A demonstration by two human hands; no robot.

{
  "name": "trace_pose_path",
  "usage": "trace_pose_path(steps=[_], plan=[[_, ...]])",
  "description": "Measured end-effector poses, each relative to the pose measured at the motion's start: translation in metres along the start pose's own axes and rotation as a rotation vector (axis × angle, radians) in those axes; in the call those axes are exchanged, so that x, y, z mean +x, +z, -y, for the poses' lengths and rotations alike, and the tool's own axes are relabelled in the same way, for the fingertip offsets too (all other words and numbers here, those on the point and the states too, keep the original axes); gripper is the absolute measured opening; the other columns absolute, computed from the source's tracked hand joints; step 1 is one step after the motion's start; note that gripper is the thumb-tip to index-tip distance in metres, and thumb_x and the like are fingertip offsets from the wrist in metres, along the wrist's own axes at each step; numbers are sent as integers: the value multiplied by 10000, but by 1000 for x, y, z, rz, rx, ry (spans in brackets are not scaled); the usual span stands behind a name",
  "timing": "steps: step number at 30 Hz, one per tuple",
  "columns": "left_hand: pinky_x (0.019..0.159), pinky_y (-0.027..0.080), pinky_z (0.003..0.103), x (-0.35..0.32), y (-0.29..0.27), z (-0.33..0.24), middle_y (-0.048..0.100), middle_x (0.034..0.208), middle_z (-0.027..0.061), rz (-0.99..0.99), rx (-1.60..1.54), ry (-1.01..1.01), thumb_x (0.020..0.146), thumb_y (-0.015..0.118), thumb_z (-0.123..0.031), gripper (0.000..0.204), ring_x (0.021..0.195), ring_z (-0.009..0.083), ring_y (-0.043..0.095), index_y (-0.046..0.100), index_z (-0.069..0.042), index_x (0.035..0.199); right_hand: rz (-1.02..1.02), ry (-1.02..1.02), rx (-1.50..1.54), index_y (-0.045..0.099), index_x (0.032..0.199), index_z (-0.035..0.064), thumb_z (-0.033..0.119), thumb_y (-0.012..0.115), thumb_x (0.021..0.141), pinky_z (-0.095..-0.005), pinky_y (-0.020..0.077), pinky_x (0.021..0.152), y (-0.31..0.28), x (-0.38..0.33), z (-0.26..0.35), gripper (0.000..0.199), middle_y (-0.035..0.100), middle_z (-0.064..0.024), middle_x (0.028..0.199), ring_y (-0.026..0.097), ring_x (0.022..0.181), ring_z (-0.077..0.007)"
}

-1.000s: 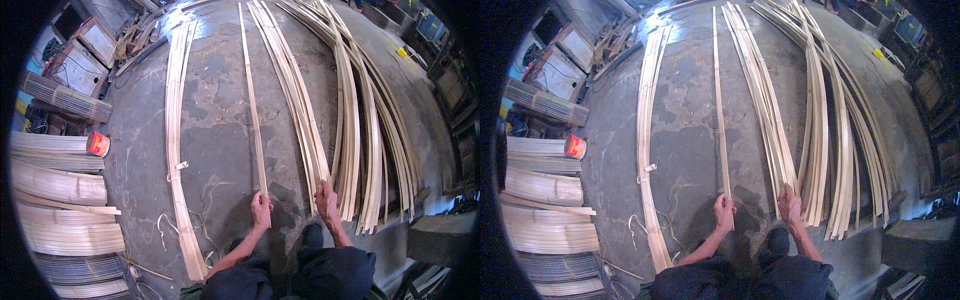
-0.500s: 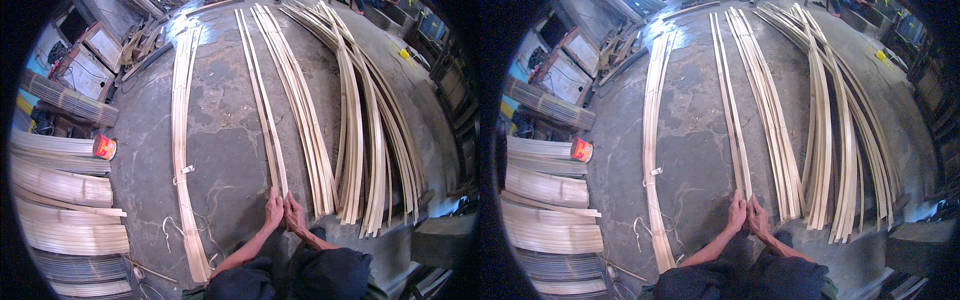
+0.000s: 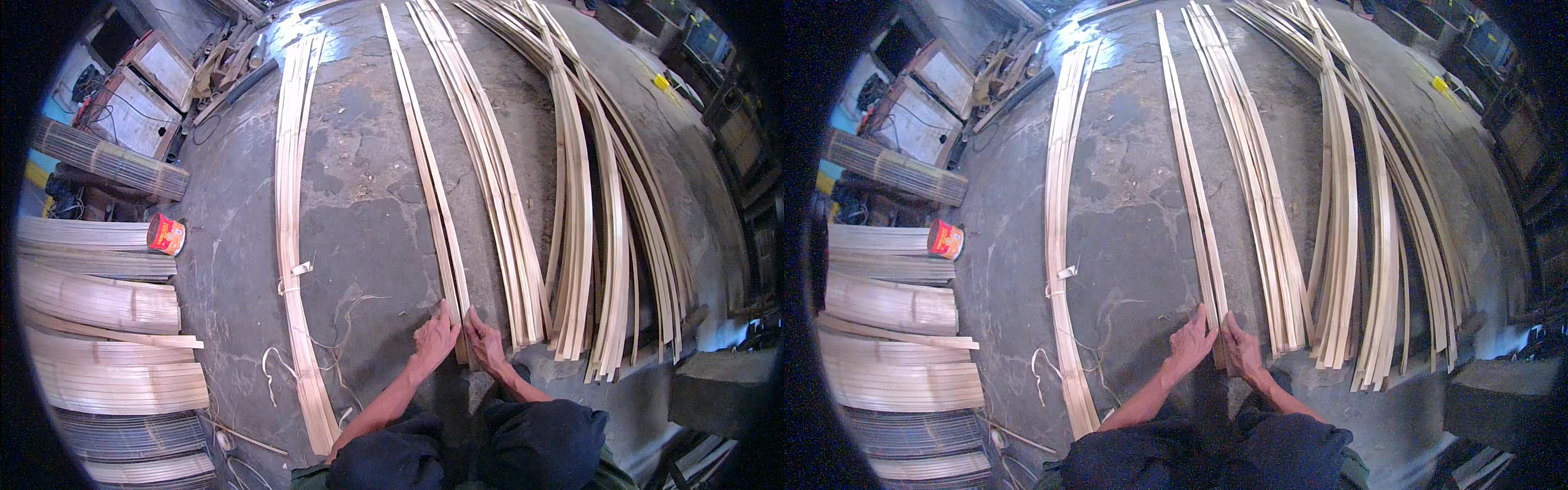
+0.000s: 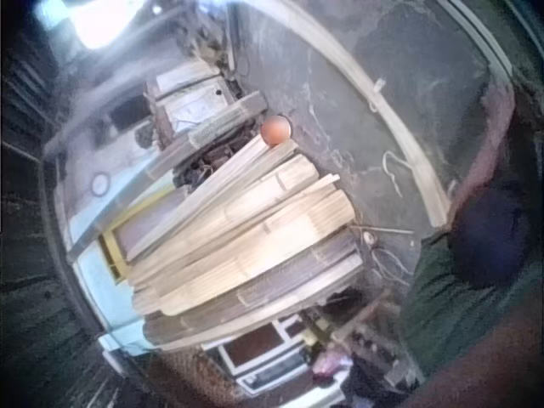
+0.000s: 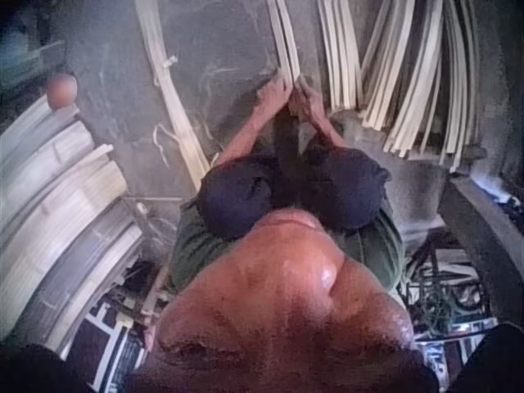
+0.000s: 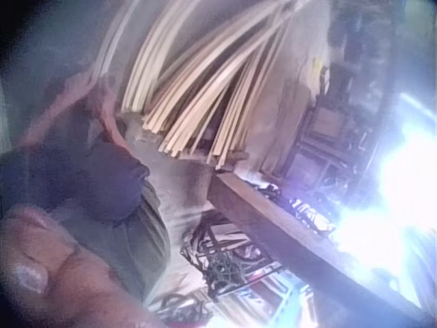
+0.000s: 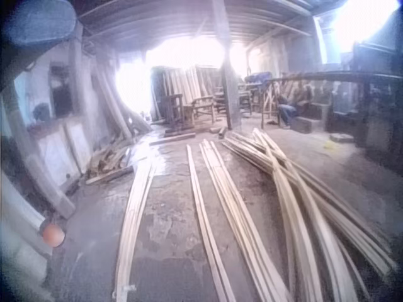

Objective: The person sits on the floor and sorts long, thin wooden strips by hand. They pick up individual strips, align them, and arrange them into neat piles on the concrete floor.

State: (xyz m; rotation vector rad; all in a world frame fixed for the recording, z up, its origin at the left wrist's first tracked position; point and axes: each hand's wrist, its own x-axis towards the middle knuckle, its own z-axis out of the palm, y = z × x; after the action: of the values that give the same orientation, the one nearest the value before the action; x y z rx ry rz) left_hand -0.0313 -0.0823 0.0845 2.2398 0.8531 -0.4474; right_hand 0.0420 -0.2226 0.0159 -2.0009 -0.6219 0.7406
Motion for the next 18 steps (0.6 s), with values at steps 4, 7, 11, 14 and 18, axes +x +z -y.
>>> trace_pose_path(steps=[4,7,11,14,18], plan=[[1022,399,500,13,32,25,445,1384,253,-411,46,261,879,631,-261,697,1268,393,464,335,1,1452,-59,-123,-150,354,1477,81,195,589,954,-440,508,698,6,0,1,585,621,-296,855,651,758,-420],[1102,307,518,25,36,28,385,1452,234,-532,53,336,888,621,-264,694,1347,394,380,335,16,1454,-168,-362,-128,224,1491,-7,136,555,951,-481,499,674,8,-2,-13,650,617,-306,856,628,752,-461],[1153,217,550,25,35,25,292,1530,238,-503,52,343,923,567,-317,690,1404,437,284,316,21,1469,-56,-130,-185,220,1537,122,193,464,1020,-370,538,629,0,-5,-25,576,662,-173,773,661,648,-256],[1160,178,576,27,42,28,239,1567,211,-439,110,341,942,536,-341,688,1438,421,231,305,19,1480,43,22,-71,214,1542,153,198,458,1021,-392,519,577,-9,-5,-13,577,643,-185,725,639,600,-295],[1166,160,574,31,48,33,236,1571,204,-454,166,371,954,516,-322,661,1449,396,222,301,1,1488,111,72,88,239,1536,175,241,497,1006,-479,491,574,-14,-1,11,593,625,-271,721,636,651,-464]])
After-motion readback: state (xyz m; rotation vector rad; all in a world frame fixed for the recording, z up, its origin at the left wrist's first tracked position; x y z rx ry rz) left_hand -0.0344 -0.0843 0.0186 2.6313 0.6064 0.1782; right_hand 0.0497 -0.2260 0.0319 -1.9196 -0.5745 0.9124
